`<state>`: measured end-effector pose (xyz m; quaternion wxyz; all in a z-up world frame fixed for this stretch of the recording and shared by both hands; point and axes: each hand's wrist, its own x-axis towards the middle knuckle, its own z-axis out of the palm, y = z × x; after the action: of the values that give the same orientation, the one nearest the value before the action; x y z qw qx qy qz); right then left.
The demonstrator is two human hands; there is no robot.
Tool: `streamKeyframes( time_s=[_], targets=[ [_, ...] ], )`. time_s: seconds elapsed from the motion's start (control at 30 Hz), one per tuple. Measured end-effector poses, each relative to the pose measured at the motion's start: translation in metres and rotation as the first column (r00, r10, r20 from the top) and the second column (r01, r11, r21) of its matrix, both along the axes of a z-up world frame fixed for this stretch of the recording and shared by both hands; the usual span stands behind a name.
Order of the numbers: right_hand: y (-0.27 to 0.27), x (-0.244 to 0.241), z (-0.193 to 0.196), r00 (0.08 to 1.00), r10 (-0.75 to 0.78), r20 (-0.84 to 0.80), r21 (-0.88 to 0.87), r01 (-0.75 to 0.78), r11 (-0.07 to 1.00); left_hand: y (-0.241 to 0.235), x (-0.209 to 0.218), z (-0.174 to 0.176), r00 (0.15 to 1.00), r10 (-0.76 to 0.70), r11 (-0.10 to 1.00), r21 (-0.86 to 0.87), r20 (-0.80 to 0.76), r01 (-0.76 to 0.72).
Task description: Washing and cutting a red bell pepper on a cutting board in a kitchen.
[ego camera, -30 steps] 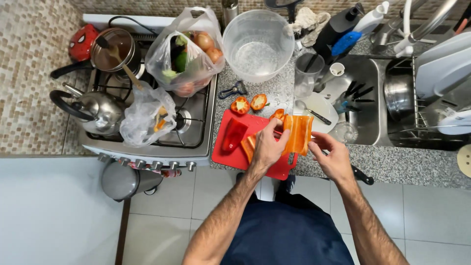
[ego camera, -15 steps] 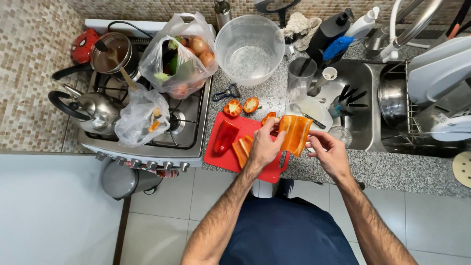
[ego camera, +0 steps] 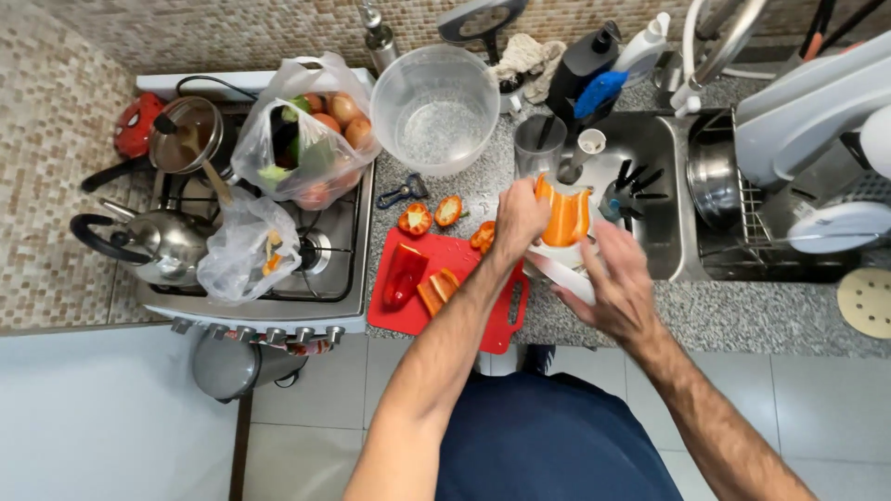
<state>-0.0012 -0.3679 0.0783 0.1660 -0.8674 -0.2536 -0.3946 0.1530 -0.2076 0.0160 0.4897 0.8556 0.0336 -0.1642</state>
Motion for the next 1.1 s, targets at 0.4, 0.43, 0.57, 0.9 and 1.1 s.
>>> streamKeyframes(
  time_s=[0.4,0.43,0.57,0.9,1.1],
  targets=[
    [-0.058,0.030,-0.109,0.874,-0.056,-0.484,-0.021,0.052,0.998,-0.042,0.008,-0.035,0.956,-0.289,0.926,0.241,-0.045,0.291],
    [-0.059,0.025,-0.082,0.877,-0.048,-0.478,-0.020,0.044,0.999,-0.035,0.013,-0.042,0.959,-0.281,0.928,0.244,-0.040,0.282],
    [-0.059,0.003,-0.025,0.854,-0.080,-0.514,0.309,0.271,0.912,-0.009,0.011,-0.064,0.956,-0.290,0.946,0.164,0.034,0.281],
    [-0.066,0.055,-0.081,0.699,-0.088,-0.710,-0.025,0.099,0.995,0.033,0.007,-0.018,0.944,-0.309,0.949,0.103,0.111,0.299],
    [-0.099,-0.006,-0.089,0.662,-0.189,-0.725,-0.014,0.260,0.965,0.105,-0.051,0.044,0.998,0.022,0.985,-0.173,0.055,-0.012]
  ],
)
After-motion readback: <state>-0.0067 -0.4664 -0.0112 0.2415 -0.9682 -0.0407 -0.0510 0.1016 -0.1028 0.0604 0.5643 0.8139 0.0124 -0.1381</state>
